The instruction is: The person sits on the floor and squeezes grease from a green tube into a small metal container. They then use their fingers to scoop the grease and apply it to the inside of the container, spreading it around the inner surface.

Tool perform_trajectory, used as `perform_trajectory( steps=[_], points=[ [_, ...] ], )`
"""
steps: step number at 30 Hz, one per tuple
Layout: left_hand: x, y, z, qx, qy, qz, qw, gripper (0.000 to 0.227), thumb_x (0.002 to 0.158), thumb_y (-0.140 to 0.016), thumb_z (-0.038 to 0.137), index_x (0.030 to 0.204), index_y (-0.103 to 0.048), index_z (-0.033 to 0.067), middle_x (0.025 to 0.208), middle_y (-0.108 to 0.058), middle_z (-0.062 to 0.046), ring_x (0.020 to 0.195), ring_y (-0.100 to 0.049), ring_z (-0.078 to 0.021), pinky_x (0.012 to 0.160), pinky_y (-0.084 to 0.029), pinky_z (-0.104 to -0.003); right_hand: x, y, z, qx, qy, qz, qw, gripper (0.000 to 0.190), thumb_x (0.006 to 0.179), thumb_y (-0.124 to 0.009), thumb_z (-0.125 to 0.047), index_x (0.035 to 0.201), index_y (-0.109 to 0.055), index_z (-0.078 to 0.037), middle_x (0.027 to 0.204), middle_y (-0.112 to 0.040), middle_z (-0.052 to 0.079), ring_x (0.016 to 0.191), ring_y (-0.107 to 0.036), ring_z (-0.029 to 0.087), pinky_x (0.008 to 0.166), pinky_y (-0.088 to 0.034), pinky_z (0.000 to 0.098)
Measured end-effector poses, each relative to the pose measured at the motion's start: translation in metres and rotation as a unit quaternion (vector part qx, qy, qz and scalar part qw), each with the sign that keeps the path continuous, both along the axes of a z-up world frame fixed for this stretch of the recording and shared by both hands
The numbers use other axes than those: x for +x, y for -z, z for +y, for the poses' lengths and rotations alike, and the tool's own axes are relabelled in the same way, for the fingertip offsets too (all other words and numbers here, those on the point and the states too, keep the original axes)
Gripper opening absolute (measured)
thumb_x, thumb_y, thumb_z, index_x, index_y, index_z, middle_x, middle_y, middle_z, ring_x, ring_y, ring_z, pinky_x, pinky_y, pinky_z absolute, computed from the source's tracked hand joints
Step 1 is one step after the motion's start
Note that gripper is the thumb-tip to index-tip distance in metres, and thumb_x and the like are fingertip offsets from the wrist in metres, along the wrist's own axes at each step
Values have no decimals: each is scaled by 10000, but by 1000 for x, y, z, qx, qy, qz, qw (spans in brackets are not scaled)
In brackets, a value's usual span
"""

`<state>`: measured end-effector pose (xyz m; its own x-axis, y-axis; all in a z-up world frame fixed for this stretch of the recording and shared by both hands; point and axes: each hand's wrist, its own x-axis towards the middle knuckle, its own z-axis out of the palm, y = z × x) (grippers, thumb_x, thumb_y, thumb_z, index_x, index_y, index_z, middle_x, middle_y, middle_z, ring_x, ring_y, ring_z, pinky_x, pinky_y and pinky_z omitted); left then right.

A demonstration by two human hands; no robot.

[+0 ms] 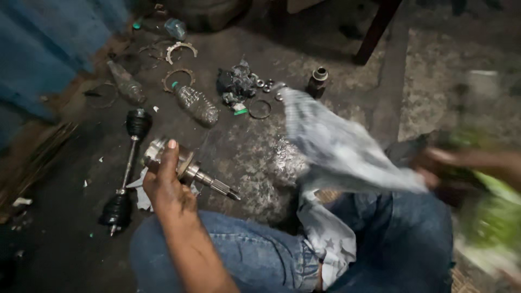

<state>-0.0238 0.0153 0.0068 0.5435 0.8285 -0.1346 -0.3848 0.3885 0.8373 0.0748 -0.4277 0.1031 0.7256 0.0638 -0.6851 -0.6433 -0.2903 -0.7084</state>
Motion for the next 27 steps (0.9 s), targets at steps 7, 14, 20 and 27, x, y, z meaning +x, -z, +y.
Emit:
perform_trajectory(
  steps=[7,14,20,27],
  points=[
    [4,17,3,15,35,-34,999,344,811,-852,111,1093,-709,-26,995,-716,-69,852,-693,-158,744,-599,-338,-46,-19,-66,16,76,-129,989,290,1025,-628,-357,981,-640,-71,778,-622,77,634,-559,196,645,-508,369],
    [34,59,-28,94,89,25,991,430,738,-889,148,1088,-671,26,999,-707,-67,818,-689,-169,732,-624,-363,-28,2,-33,193,95,-239,947,299,1109,-603,-387,981,-628,-118,857,-629,101,723,-604,226,749,-551,410],
    [76,132,-83,216,141,-7,966,593,701,-951,171,1170,-612,40,1082,-705,-60,927,-683,-142,809,-581,-302,36,17,83,309,145,-184,922,517,1070,-496,-497,843,-577,-40,916,-666,175,847,-690,264,921,-588,431],
    [73,133,-126,389,169,39,905,567,629,-983,164,1070,-652,34,1036,-657,-80,952,-665,-232,835,-552,-358,77,107,139,484,244,-149,827,537,1042,-492,-533,803,-555,-56,857,-661,173,837,-686,292,908,-589,440]
  ],
)
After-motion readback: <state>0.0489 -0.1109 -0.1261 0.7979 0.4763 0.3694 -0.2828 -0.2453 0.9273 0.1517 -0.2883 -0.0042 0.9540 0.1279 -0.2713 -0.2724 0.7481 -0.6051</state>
